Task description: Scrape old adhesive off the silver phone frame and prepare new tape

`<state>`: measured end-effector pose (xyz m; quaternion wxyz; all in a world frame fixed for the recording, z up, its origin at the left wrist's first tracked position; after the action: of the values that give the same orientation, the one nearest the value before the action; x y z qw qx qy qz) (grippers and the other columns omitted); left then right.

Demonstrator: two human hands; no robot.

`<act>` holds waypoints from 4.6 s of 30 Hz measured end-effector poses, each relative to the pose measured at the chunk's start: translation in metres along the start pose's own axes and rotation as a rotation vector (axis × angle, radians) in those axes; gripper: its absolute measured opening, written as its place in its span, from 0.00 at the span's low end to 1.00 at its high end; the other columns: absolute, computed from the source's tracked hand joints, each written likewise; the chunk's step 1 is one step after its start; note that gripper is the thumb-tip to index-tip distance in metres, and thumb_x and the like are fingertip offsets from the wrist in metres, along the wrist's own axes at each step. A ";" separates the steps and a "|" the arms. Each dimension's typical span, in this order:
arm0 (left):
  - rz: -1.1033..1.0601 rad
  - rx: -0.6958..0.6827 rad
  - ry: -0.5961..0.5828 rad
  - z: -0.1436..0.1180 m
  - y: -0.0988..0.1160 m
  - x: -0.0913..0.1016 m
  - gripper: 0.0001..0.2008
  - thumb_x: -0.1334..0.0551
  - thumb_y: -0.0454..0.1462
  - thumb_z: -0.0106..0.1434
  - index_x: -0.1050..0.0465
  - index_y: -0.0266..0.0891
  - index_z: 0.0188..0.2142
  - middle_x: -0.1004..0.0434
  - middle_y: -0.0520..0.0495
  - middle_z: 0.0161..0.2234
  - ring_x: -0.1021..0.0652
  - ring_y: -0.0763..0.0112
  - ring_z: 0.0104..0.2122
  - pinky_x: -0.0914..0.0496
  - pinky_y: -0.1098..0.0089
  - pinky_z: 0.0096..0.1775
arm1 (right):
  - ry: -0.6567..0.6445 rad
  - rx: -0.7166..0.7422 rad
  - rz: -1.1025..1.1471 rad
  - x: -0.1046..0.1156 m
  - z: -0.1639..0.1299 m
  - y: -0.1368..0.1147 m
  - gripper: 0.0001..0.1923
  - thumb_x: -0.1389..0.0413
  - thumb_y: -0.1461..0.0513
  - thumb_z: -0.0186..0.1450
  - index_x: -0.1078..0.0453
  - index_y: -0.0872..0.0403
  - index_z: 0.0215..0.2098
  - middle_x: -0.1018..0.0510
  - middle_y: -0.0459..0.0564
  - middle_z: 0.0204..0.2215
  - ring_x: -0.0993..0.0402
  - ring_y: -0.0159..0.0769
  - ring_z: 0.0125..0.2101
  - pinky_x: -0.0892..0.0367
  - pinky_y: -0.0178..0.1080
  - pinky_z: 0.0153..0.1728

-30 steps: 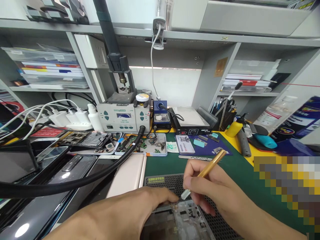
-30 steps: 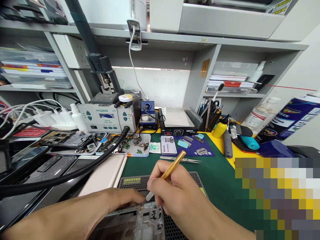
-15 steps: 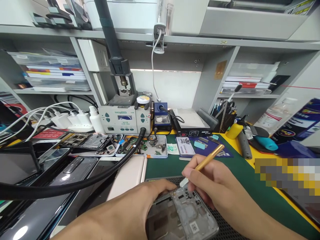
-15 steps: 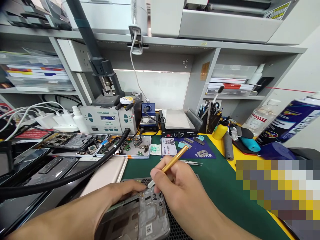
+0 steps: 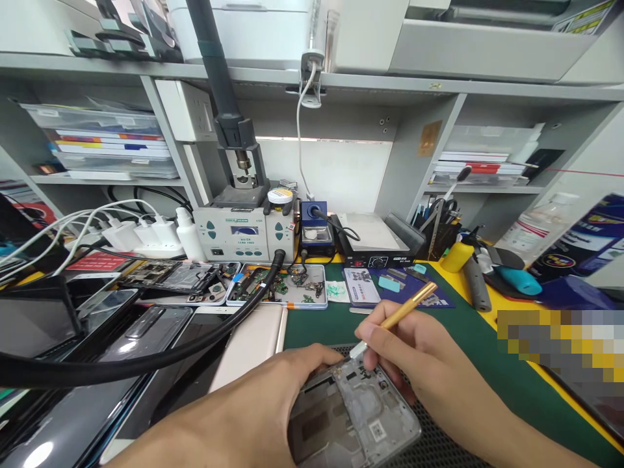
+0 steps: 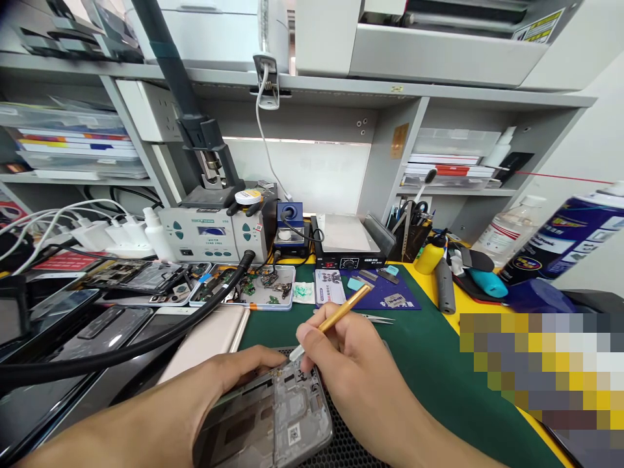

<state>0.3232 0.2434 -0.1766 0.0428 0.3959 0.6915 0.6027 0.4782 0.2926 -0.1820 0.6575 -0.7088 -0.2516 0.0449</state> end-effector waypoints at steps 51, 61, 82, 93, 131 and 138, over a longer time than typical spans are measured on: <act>-0.045 -0.037 0.004 0.001 0.003 0.002 0.37 0.28 0.38 0.48 0.31 0.46 0.59 0.19 0.51 0.52 0.19 0.59 0.49 0.24 0.66 0.51 | 0.030 0.074 0.093 -0.002 -0.004 -0.004 0.17 0.46 0.52 0.72 0.35 0.52 0.28 0.31 0.42 0.22 0.45 0.29 0.20 0.47 0.34 0.22; -0.005 -0.018 0.028 0.000 0.006 0.002 0.37 0.29 0.37 0.49 0.31 0.45 0.60 0.19 0.52 0.52 0.18 0.60 0.48 0.24 0.69 0.49 | 0.017 0.063 0.092 -0.002 -0.003 -0.003 0.18 0.45 0.51 0.72 0.35 0.52 0.28 0.34 0.40 0.21 0.44 0.29 0.20 0.46 0.34 0.22; 0.082 0.023 0.017 -0.001 0.000 0.002 0.39 0.28 0.40 0.48 0.32 0.46 0.61 0.21 0.50 0.55 0.20 0.56 0.51 0.24 0.67 0.51 | 0.016 0.024 0.107 -0.004 0.000 0.002 0.18 0.45 0.51 0.72 0.34 0.52 0.28 0.37 0.38 0.17 0.41 0.29 0.20 0.44 0.34 0.22; 0.119 0.052 0.032 -0.001 0.004 0.003 0.37 0.29 0.40 0.48 0.30 0.46 0.59 0.21 0.50 0.55 0.20 0.57 0.51 0.25 0.68 0.51 | 0.037 0.031 0.083 -0.003 0.003 0.005 0.18 0.44 0.50 0.71 0.34 0.51 0.27 0.40 0.37 0.15 0.40 0.31 0.19 0.43 0.35 0.24; 0.149 0.076 0.032 -0.002 -0.001 0.000 0.40 0.29 0.39 0.48 0.33 0.45 0.63 0.22 0.49 0.55 0.20 0.56 0.51 0.24 0.67 0.52 | 0.038 0.029 0.095 -0.005 0.005 0.007 0.18 0.44 0.50 0.70 0.35 0.51 0.27 0.43 0.38 0.14 0.35 0.36 0.25 0.43 0.36 0.28; 0.100 0.032 0.053 -0.004 -0.001 0.002 0.40 0.29 0.39 0.47 0.32 0.46 0.61 0.22 0.49 0.56 0.21 0.55 0.52 0.26 0.65 0.54 | 0.073 0.060 0.228 -0.002 0.002 0.007 0.16 0.42 0.51 0.69 0.33 0.53 0.29 0.33 0.39 0.17 0.45 0.28 0.18 0.47 0.34 0.21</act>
<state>0.3195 0.2415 -0.1758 -0.0122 0.4146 0.6813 0.6031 0.4779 0.2934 -0.1893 0.6778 -0.7140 -0.1438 0.1008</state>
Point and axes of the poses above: each hand's wrist, its own z-axis towards the middle knuckle, its own x-axis out of the back of the hand, y = z × x, the point moved 7 cm from there along z, towards the middle knuckle
